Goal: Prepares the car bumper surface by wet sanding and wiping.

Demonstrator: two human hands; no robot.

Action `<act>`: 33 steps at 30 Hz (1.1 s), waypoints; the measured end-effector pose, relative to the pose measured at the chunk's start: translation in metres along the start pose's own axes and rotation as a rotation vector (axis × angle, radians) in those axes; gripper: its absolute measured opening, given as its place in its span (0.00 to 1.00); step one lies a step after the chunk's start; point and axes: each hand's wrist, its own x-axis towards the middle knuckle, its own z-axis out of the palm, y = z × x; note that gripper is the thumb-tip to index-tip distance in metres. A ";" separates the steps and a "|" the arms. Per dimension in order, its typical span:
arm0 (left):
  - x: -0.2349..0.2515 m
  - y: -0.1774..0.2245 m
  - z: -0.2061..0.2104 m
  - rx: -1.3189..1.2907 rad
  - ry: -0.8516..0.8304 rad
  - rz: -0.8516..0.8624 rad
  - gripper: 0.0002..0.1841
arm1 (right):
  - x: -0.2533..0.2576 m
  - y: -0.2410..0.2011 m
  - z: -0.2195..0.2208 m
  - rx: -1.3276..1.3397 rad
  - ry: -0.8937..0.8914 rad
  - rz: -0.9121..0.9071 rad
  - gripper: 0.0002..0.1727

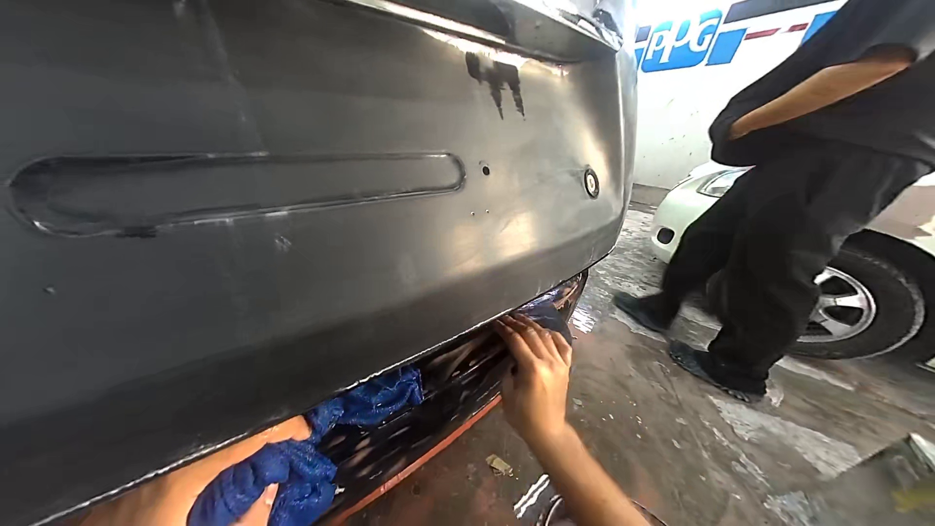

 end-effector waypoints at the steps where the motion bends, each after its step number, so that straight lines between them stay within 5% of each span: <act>1: -0.002 0.000 0.001 0.002 0.005 -0.001 0.18 | -0.005 -0.020 -0.005 0.025 -0.020 0.011 0.25; 4: -0.002 -0.004 0.003 0.003 0.018 0.027 0.18 | -0.019 -0.055 -0.018 0.166 -0.096 -0.136 0.28; 9: -0.002 -0.004 0.002 -0.023 0.019 0.020 0.18 | -0.002 0.041 -0.006 -0.081 -0.139 0.068 0.30; 13: 0.004 -0.002 -0.002 -0.060 -0.048 0.019 0.17 | -0.031 -0.016 -0.013 0.041 -0.130 -0.051 0.33; 15: 0.004 -0.001 -0.003 -0.089 -0.066 0.024 0.17 | -0.028 0.015 -0.006 0.045 -0.112 -0.124 0.31; 18: 0.005 -0.005 -0.003 -0.116 -0.059 0.043 0.18 | -0.001 0.076 0.005 -0.090 -0.138 0.011 0.32; 20: 0.006 -0.005 -0.003 -0.121 -0.059 0.045 0.19 | -0.001 0.046 -0.005 -0.072 -0.197 0.119 0.34; 23: 0.007 -0.006 -0.002 -0.105 -0.057 0.056 0.19 | -0.030 -0.020 -0.019 0.065 -0.170 -0.069 0.30; 25: 0.005 -0.006 -0.003 -0.092 -0.073 0.051 0.19 | -0.032 0.004 -0.013 0.092 -0.149 -0.144 0.29; 28: 0.007 -0.006 -0.006 -0.071 -0.086 0.048 0.20 | -0.008 0.059 0.000 -0.047 -0.158 0.026 0.32; 30: 0.005 -0.007 -0.006 -0.065 -0.087 0.047 0.20 | -0.008 0.025 -0.006 -0.030 -0.199 0.138 0.32; 33: 0.005 -0.009 -0.004 -0.064 -0.074 0.060 0.21 | -0.036 -0.045 -0.017 0.110 -0.174 -0.046 0.26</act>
